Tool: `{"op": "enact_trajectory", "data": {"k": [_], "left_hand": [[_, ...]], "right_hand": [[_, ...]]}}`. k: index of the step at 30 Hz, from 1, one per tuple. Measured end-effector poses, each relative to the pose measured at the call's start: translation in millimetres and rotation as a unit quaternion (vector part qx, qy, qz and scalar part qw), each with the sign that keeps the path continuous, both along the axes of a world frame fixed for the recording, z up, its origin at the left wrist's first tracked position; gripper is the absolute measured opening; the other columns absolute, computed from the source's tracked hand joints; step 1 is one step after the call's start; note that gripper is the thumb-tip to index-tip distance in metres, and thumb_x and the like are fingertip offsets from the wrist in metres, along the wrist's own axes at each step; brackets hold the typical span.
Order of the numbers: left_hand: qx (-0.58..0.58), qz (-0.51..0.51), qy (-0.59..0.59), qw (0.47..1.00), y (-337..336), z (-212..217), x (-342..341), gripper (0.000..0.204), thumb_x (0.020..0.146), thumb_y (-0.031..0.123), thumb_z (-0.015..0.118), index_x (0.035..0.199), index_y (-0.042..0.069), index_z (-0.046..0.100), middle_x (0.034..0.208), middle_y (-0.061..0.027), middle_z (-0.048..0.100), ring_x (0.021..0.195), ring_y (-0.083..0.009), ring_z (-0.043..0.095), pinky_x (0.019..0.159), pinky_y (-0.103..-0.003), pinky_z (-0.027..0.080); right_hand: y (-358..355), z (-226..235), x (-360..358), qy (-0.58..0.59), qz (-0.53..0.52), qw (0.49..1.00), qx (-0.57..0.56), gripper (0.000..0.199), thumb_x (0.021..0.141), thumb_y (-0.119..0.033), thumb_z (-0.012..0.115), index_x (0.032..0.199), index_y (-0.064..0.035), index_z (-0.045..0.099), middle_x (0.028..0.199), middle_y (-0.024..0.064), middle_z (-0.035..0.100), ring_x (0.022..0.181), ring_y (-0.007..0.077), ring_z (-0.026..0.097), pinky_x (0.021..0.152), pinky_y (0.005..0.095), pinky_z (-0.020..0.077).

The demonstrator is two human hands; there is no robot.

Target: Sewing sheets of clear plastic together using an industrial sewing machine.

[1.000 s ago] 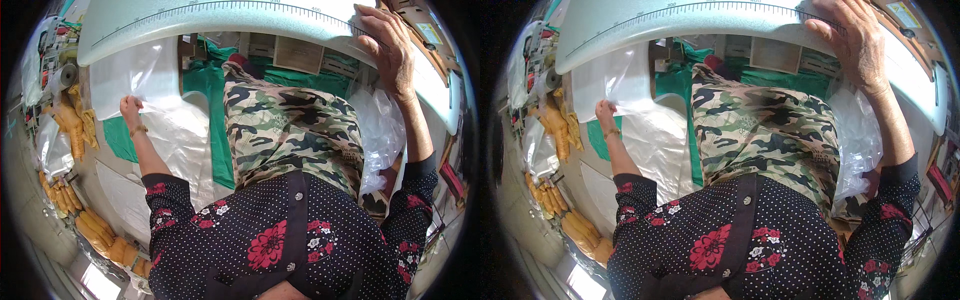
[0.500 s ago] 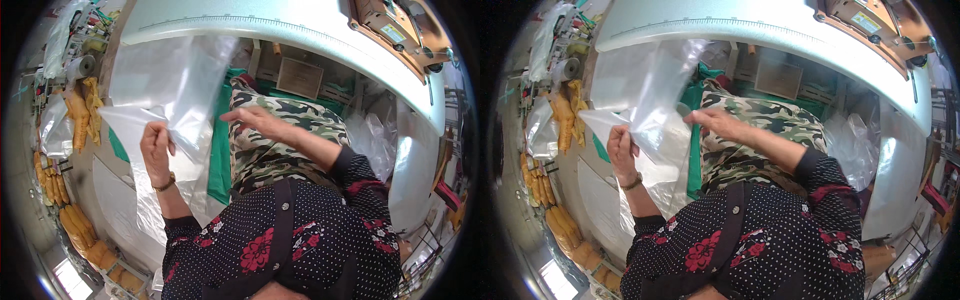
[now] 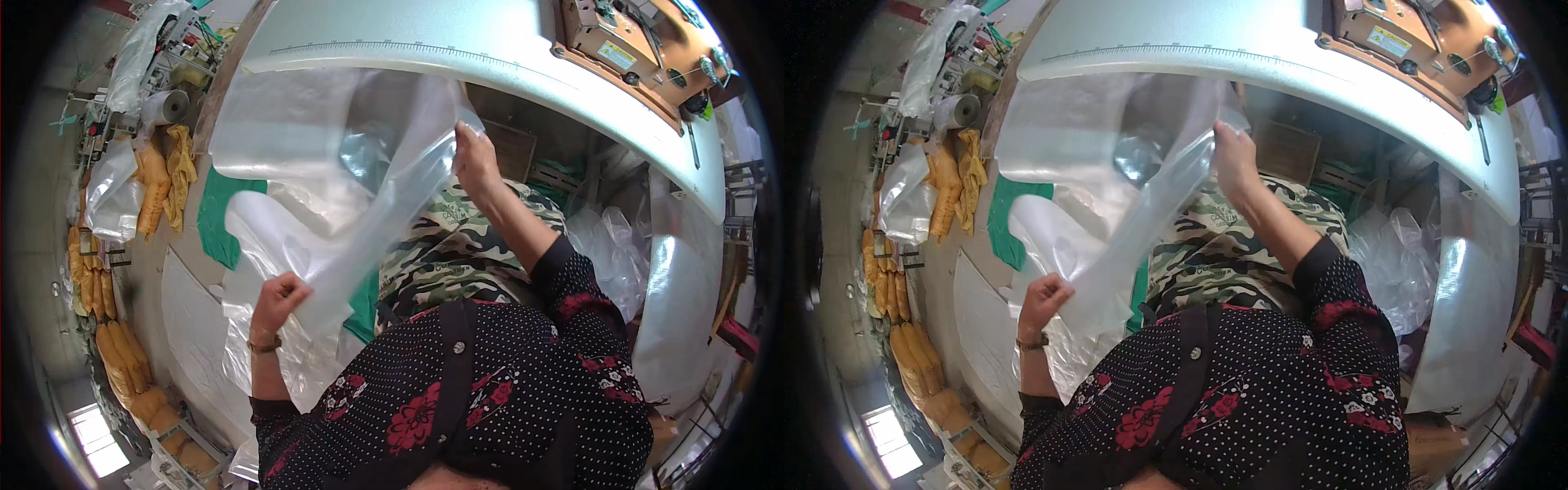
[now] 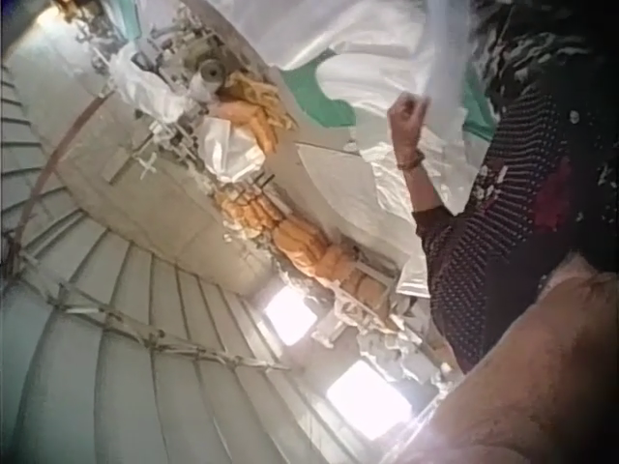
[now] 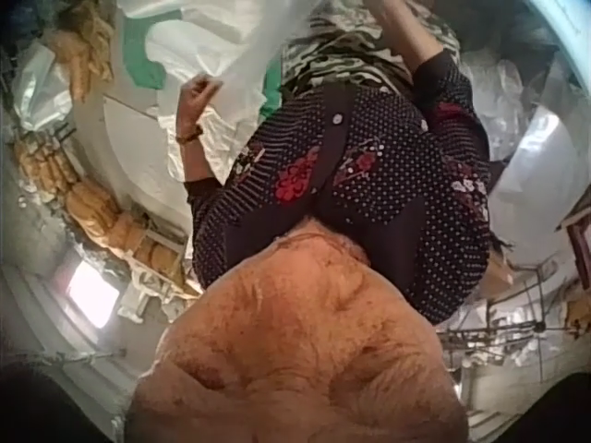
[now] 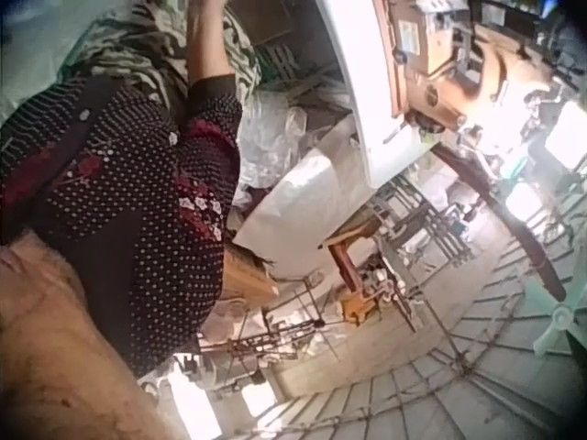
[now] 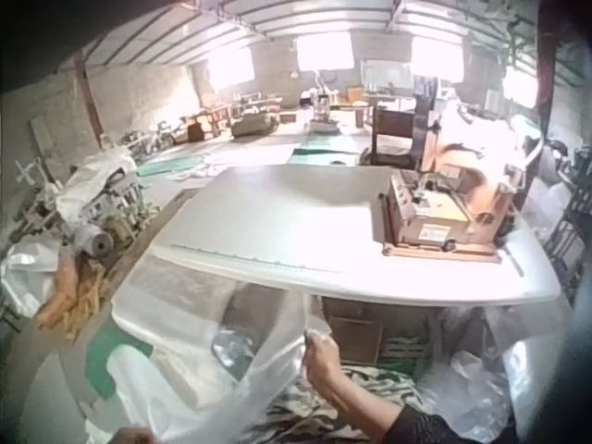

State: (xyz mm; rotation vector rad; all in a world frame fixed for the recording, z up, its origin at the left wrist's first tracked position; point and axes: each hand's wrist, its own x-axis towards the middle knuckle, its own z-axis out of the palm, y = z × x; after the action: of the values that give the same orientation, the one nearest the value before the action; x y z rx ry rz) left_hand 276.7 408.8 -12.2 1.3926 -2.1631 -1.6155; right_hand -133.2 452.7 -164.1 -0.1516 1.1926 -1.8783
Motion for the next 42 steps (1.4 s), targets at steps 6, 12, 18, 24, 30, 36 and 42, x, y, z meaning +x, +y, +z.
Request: {"op": "enact_trajectory", "data": {"k": [6,12,18,24,30,36,42], "left_hand": [[-0.446,-0.120,-0.245,0.853,-7.3,10.8,-27.5,0.027,0.089,0.012,0.062,0.114,0.002,0.060,0.115,-0.0147,0.063,0.107,-0.0351,0.058,0.087,-0.043,0.049],[-0.355,-0.197,0.164,0.899,20.3,34.9,-175.9,0.065,0.081,0.036,0.076,0.134,0.004,0.055,0.141,-0.0147,0.054,0.129,-0.0304,0.052,0.099,-0.041,0.047],[-0.233,-0.321,-0.083,0.914,32.7,-11.3,-247.5,0.077,0.076,0.034,0.081,0.139,0.003,0.049,0.141,-0.0164,0.052,0.127,-0.0303,0.053,0.098,-0.039,0.047],[-0.028,-0.260,0.043,0.964,36.7,-128.0,-221.5,0.059,0.082,0.025,0.073,0.132,0.001,0.055,0.129,-0.0172,0.059,0.114,-0.0320,0.061,0.099,-0.037,0.048],[-0.039,-0.247,0.052,0.967,64.5,-160.2,-201.2,0.044,0.086,0.031,0.068,0.118,0.002,0.063,0.122,-0.0181,0.062,0.112,-0.0339,0.059,0.098,-0.039,0.045],[-0.126,-0.367,0.071,0.919,63.5,-152.4,-204.4,0.045,0.089,0.029,0.066,0.124,0.002,0.060,0.134,-0.0166,0.056,0.126,-0.0317,0.049,0.107,-0.038,0.037],[-0.044,-0.236,0.113,0.964,67.7,-155.9,-197.9,0.048,0.088,0.031,0.070,0.125,0.001,0.060,0.131,-0.0165,0.057,0.123,-0.0288,0.054,0.104,-0.039,0.042]], "right_hand": [[99.5,49.6,81.8,0.450,0.254,0.853,-0.079,0.031,0.093,-0.030,0.063,0.099,0.0006,0.064,0.093,0.0089,0.064,0.086,0.0215,0.062,0.081,0.0353,0.0505],[100.3,57.7,122.1,0.919,0.162,0.304,-0.193,0.023,0.097,-0.022,0.052,0.099,-0.0028,0.063,0.105,0.0124,0.062,0.101,0.0239,0.060,0.093,0.0380,0.0489],[109.3,50.3,123.9,0.913,0.255,0.239,-0.209,0.028,0.094,-0.019,0.050,0.115,-0.0036,0.058,0.113,0.0149,0.062,0.106,0.0248,0.061,0.098,0.0408,0.0470],[125.6,81.0,91.4,0.600,0.509,0.605,-0.125,0.032,0.087,-0.029,0.065,0.100,0.0004,0.065,0.091,0.0195,0.067,0.091,0.0342,0.067,0.084,0.0423,0.0513],[144.0,54.3,9.9,0.526,0.208,0.816,0.119,0.035,0.089,-0.036,0.064,0.106,-0.0057,0.068,0.106,0.0195,0.067,0.095,0.0412,0.063,0.082,0.0414,0.0512],[119.7,-103.3,-9.0,0.298,0.227,0.851,0.369,0.038,0.086,-0.033,0.071,0.099,0.0022,0.068,0.099,0.0230,0.068,0.081,0.0313,0.067,0.074,0.0387,0.0523],[132.5,-111.7,-27.4,0.119,0.164,0.946,0.253,0.027,0.082,-0.022,0.074,0.100,-0.0014,0.070,0.098,0.0123,0.069,0.083,0.0183,0.066,0.065,0.0373,0.0530]]}}
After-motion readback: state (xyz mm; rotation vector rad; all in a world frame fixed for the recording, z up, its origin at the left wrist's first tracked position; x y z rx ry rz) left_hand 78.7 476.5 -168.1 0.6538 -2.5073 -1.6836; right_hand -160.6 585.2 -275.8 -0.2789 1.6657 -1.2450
